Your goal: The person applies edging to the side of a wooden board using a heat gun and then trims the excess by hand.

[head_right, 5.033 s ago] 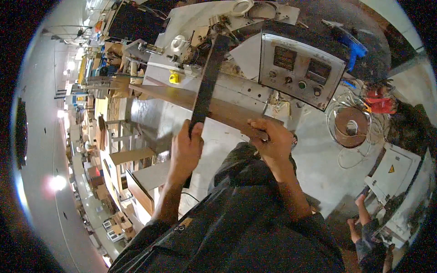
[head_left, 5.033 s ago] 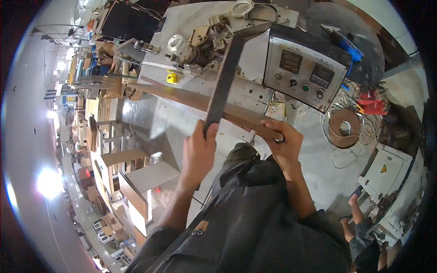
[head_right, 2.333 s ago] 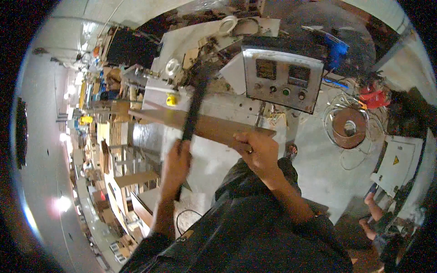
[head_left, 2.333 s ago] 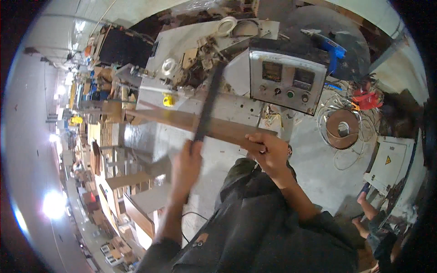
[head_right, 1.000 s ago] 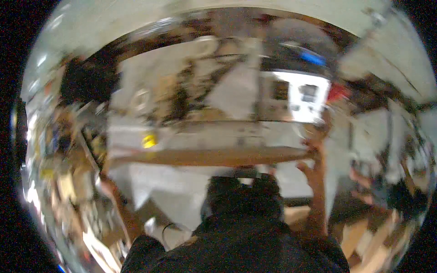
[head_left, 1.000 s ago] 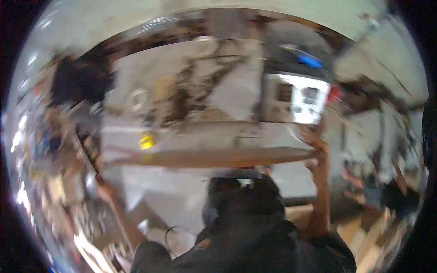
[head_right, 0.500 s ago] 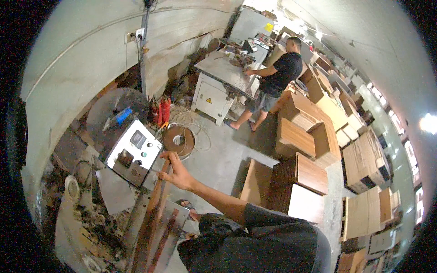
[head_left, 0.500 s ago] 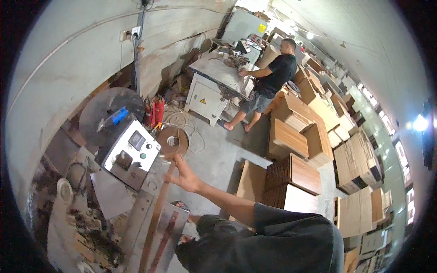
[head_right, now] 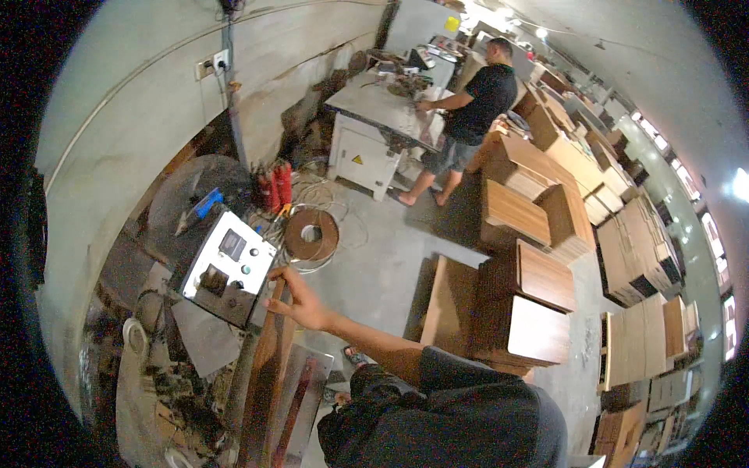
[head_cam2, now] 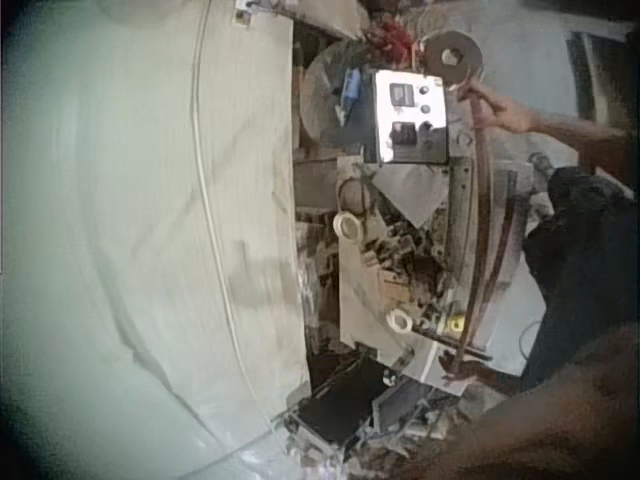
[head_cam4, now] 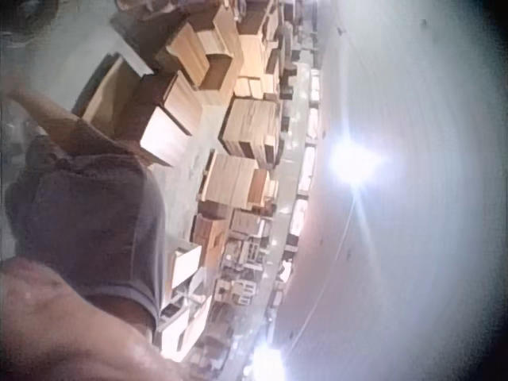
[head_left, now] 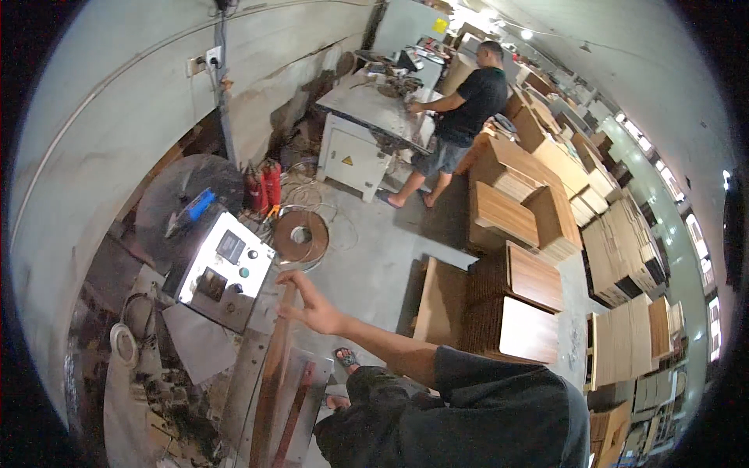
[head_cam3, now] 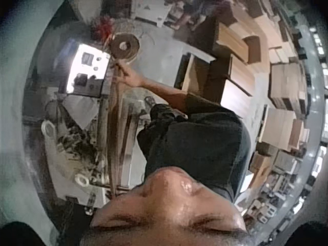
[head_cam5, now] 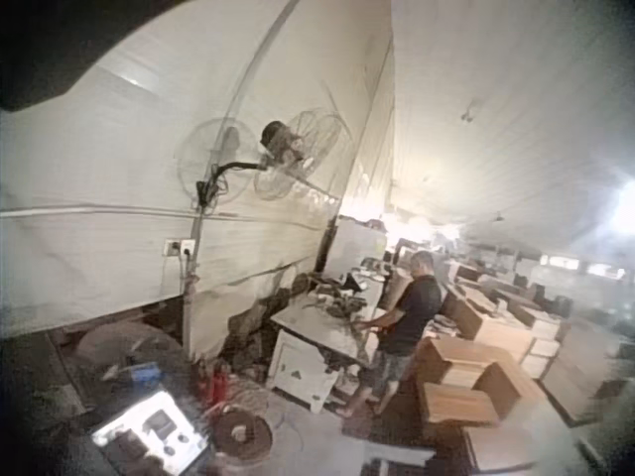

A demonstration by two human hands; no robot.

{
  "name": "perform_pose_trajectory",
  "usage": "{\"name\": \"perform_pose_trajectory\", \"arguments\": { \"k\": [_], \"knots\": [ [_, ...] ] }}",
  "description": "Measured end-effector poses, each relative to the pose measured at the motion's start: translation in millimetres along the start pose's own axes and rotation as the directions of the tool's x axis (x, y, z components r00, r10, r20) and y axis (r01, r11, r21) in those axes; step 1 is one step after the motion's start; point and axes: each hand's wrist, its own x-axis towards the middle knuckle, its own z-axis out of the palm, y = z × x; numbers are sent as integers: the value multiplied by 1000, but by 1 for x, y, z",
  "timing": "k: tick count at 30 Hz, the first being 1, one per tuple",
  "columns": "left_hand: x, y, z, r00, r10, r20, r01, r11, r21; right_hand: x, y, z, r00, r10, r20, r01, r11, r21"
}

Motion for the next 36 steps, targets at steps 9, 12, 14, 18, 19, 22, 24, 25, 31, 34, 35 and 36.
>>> {"name": "perform_pose_trajectory", "arguments": {
  "k": [9,12,14,18,19,22,24,25,31,34,35,36],
  "knots": [
    [-17,4,-57,995,-57,-86,25,943,-331,-4,35,2,996,50,-75,-33,977,212],
    [-37,-24,-122,985,-125,-118,51,870,-490,-9,51,2,968,-80,-239,131,970,205],
    [-58,-47,-178,981,-146,-127,43,806,-591,-11,47,-6,985,-22,-171,48,987,151],
    [-89,-77,-243,998,-44,39,58,608,-792,-13,11,-23,996,84,-42,-87,995,-54],
    [-93,-79,-247,996,60,68,22,563,-826,-13,0,-24,999,-45,-6,42,952,-304],
    [-98,-75,-238,962,-169,-213,-63,625,-778,-21,-24,-20,982,-135,130,186,769,-611],
    [-100,-68,-230,924,-256,-285,-24,705,-709,-23,-33,-16,969,-146,200,244,685,-686],
    [-100,-66,-227,885,-329,-328,-3,702,-712,-23,-36,-15,970,-141,196,239,682,-691],
    [-92,-70,-230,925,-205,-320,-83,712,-698,-32,-44,-1,961,-80,265,260,589,-765],
    [-90,-68,-233,982,-115,-150,-27,700,-714,-36,-48,7,968,-66,241,228,626,-746],
    [-89,-65,-234,975,-156,-161,-8,695,-719,-36,-49,9,971,-55,234,216,633,-744],
    [-88,-63,-233,968,-194,-156,24,695,-719,-36,-49,13,970,-75,231,224,640,-735]
  ]
}}
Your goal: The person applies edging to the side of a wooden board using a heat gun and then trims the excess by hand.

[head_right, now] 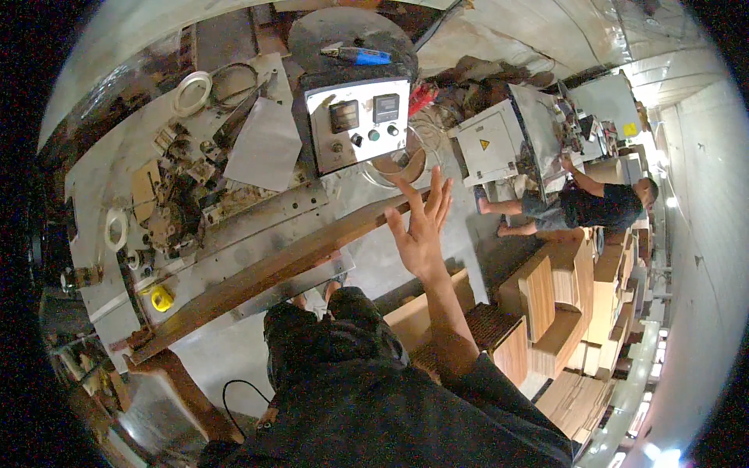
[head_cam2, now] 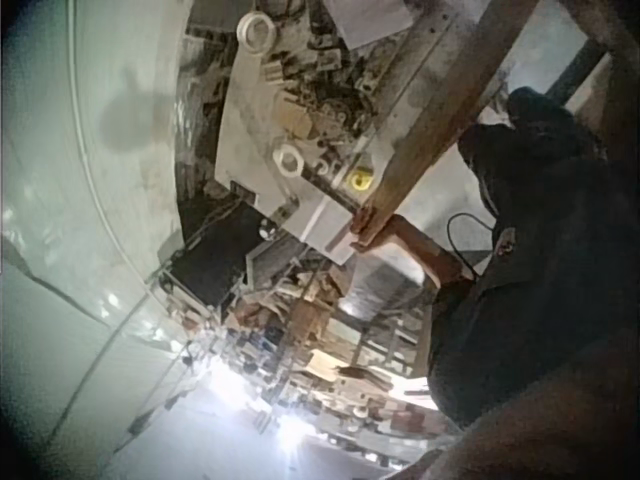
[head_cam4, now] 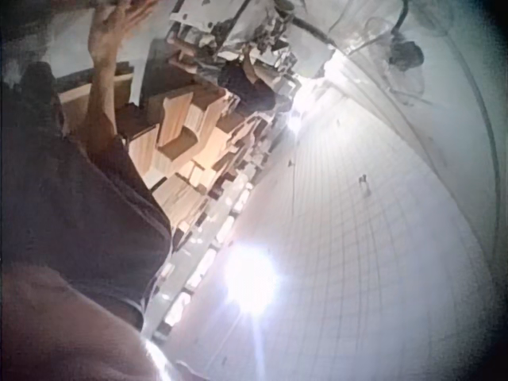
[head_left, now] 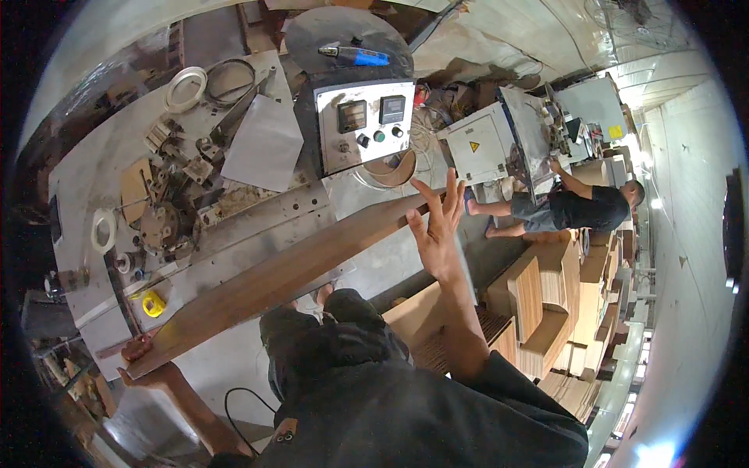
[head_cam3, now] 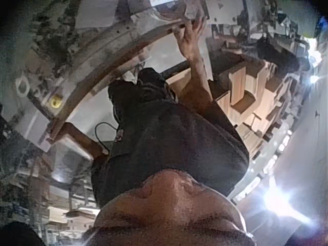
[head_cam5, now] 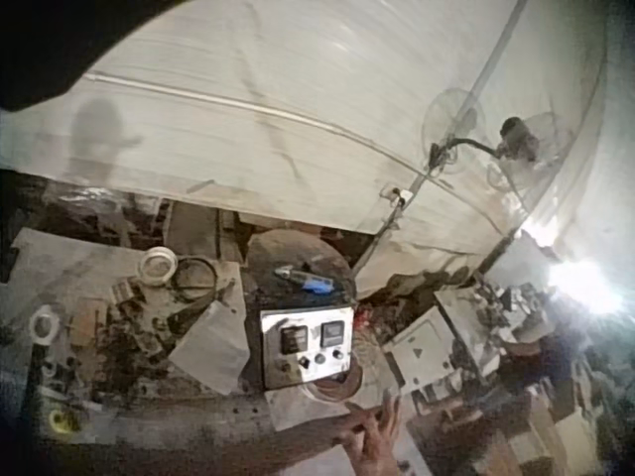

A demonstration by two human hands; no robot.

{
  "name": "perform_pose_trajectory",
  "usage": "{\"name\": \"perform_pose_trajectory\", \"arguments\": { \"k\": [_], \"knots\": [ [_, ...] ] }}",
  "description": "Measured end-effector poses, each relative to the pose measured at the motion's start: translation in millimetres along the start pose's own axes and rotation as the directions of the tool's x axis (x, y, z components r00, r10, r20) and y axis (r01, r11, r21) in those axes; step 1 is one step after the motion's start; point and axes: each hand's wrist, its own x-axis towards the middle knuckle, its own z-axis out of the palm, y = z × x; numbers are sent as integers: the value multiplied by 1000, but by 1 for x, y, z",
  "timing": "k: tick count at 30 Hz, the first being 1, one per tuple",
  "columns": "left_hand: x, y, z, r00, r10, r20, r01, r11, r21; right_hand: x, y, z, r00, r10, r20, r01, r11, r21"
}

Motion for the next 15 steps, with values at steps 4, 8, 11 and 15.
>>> {"name": "perform_pose_trajectory", "arguments": {
  "k": [4,8,11,15],
  "knots": [
    [5,1,1,998,-8,-64,9,1000,23,1,-10,5,1000,-15,-25,14,1000,-13],
    [12,-4,-12,998,-60,17,61,992,-106,-3,-27,9,1000,-2,-16,0,994,-109],
    [12,-6,-15,994,-5,113,13,997,-72,-10,-43,16,996,75,-53,-80,992,-101],
    [11,-1,11,978,-14,-207,27,998,59,-10,-44,13,983,178,-53,-179,984,-13]
  ]
}}
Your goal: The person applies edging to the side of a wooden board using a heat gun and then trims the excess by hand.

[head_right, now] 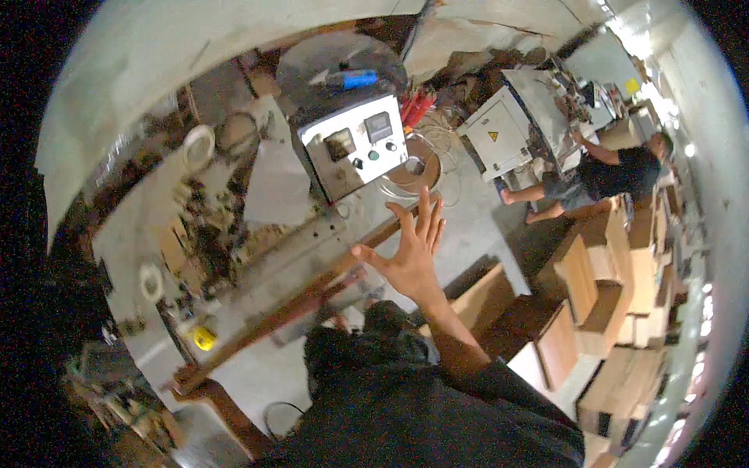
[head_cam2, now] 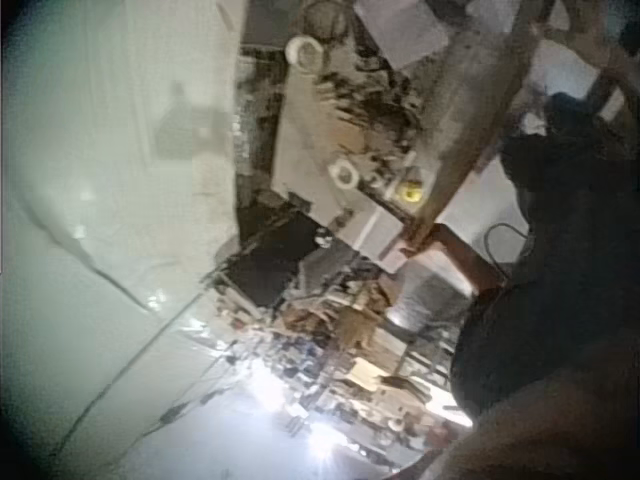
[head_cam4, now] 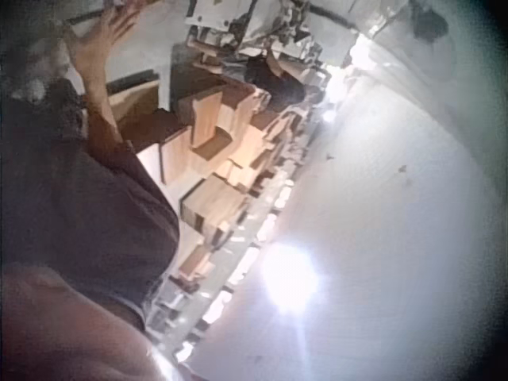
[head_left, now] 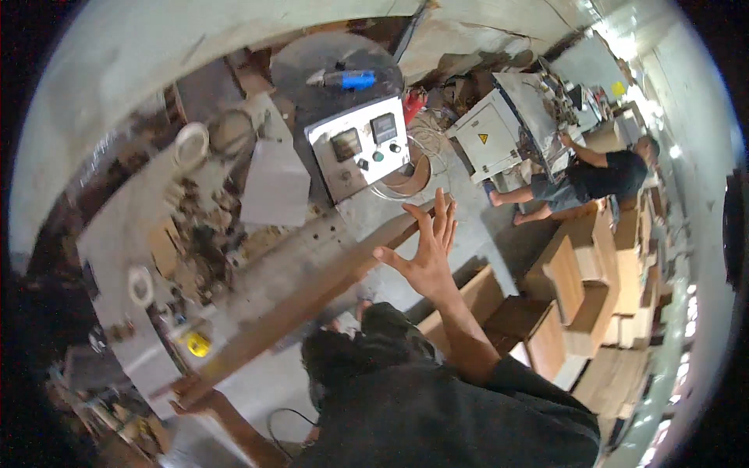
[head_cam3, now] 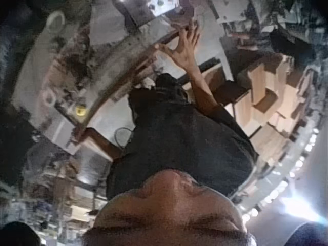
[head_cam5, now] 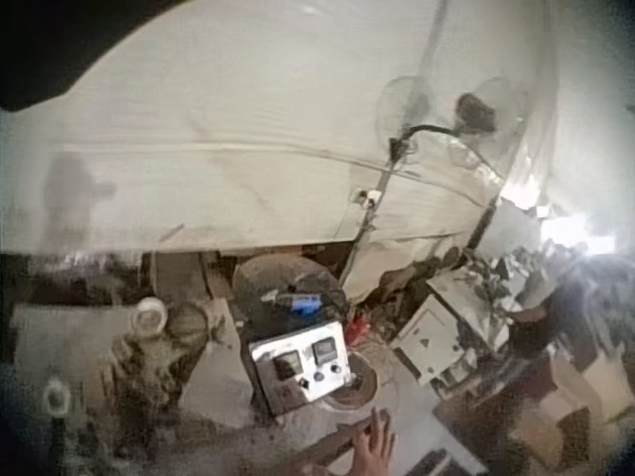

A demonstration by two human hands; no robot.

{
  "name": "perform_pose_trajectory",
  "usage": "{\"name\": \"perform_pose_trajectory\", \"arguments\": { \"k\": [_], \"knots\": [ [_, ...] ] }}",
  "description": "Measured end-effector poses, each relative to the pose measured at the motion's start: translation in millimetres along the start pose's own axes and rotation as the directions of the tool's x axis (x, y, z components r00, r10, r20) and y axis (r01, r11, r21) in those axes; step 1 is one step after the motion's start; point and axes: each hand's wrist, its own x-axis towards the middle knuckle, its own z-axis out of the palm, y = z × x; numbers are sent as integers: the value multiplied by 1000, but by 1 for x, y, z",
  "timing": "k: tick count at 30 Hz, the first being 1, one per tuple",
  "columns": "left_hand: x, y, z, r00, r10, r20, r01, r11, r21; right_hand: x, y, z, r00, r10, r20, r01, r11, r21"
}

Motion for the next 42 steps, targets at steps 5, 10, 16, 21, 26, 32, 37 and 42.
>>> {"name": "perform_pose_trajectory", "arguments": {
  "k": [5,10,16,21,26,32,37,42],
  "knots": [
    [-15,7,30,998,52,-19,-50,997,60,14,26,-5,985,8,-170,8,996,94],
    [-22,10,39,996,91,-18,-88,990,110,34,40,-14,971,36,-236,70,903,423],
    [-42,11,55,991,134,-21,-128,977,168,35,83,14,967,78,-241,59,856,513],
    [-94,-7,80,986,147,-74,-128,969,213,35,177,124,973,231,-24,-79,423,903],
    [-118,-13,127,974,199,-107,-169,956,241,46,212,145,967,150,205,-252,461,851],
    [-71,16,161,828,513,227,-551,667,502,128,191,-6,865,445,-232,-114,625,772],
    [-76,42,219,745,585,322,-655,547,522,173,196,-137,823,466,-327,-99,682,724],
    [-151,69,277,849,334,410,-471,829,300,169,209,-197,801,547,-241,-194,619,761]
  ]
}}
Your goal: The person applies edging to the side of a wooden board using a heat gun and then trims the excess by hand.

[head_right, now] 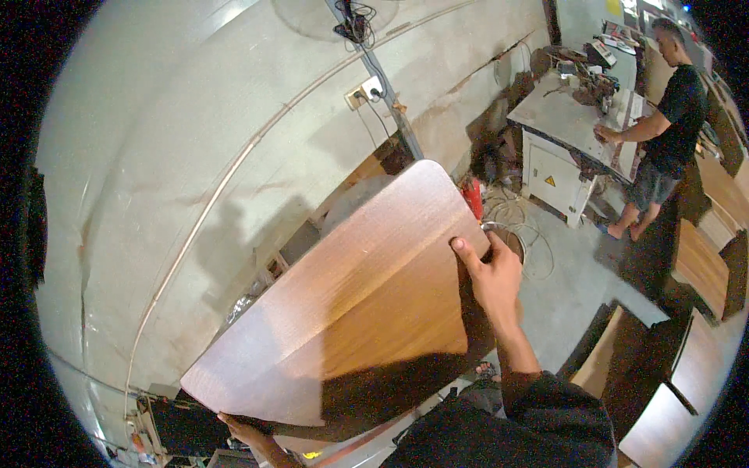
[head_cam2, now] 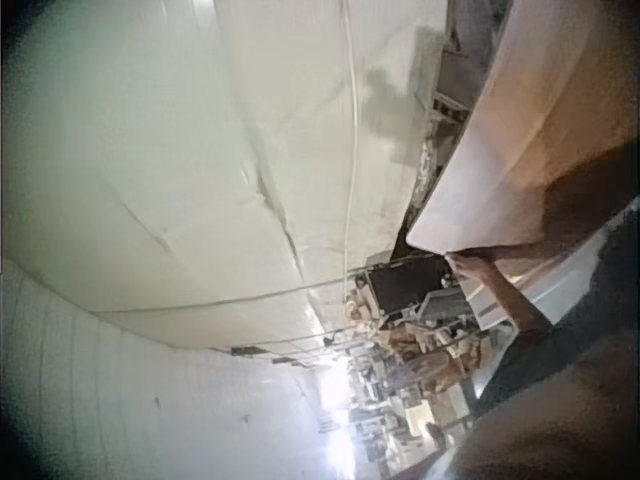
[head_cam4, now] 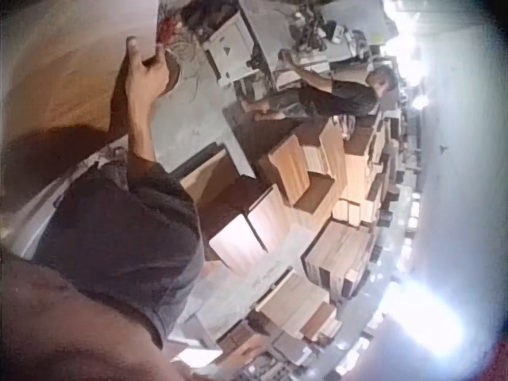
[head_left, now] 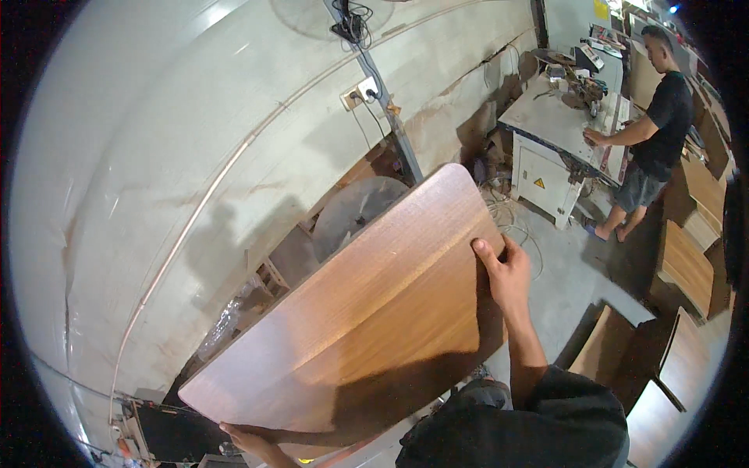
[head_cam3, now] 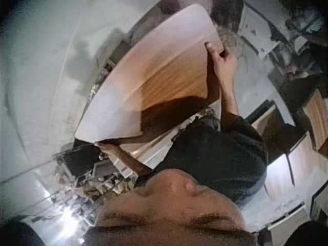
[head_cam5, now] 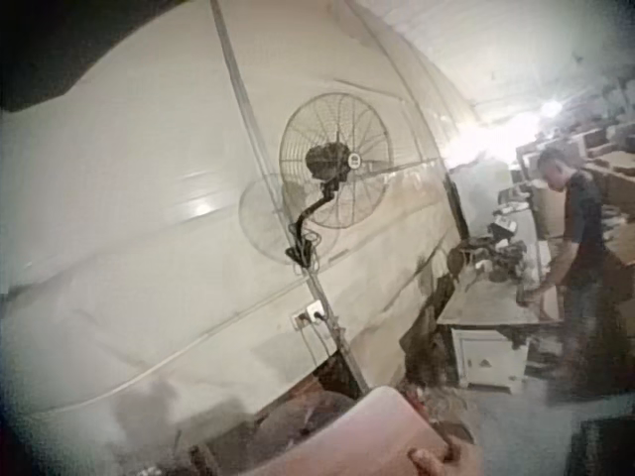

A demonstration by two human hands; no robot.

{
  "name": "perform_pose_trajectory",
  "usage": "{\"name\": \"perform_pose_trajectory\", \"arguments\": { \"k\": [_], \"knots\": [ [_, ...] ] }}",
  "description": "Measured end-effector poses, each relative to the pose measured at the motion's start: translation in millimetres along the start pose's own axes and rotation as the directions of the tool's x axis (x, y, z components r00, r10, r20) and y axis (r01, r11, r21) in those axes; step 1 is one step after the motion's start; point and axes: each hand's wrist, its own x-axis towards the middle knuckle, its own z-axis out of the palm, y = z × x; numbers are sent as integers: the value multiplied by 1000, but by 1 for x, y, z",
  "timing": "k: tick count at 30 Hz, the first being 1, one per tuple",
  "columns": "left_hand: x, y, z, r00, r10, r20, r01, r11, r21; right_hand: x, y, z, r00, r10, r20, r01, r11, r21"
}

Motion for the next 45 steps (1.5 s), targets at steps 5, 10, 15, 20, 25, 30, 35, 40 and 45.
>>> {"name": "perform_pose_trajectory", "arguments": {
  "k": [5,10,15,20,25,30,35,40,45],
  "knots": [
    [-18,26,26,995,-52,-81,49,998,-34,9,-3,-26,997,-18,-70,21,999,43],
    [-30,24,28,998,-51,-47,46,994,-104,19,0,-40,999,-4,-52,7,999,53],
    [-55,37,31,994,29,-102,-24,999,47,29,6,-50,1000,3,-12,-3,1000,23],
    [-75,54,38,988,-50,-146,51,999,1,35,16,-55,999,-32,-25,33,997,73],
    [-85,64,38,986,-96,-137,88,994,-62,41,28,-60,999,-31,-9,32,998,51],
    [-92,70,26,990,-80,-112,73,995,-67,46,43,-59,999,-37,11,35,992,119],
    [-107,75,15,992,-96,-81,89,992,-89,47,56,-63,996,9,92,-25,984,178],
    [-123,79,11,987,-51,-154,50,999,-12,48,68,-61,989,17,146,-60,955,292],
    [-135,78,5,988,-53,-145,43,997,-70,43,94,-68,983,44,177,-102,936,337]
  ]
}}
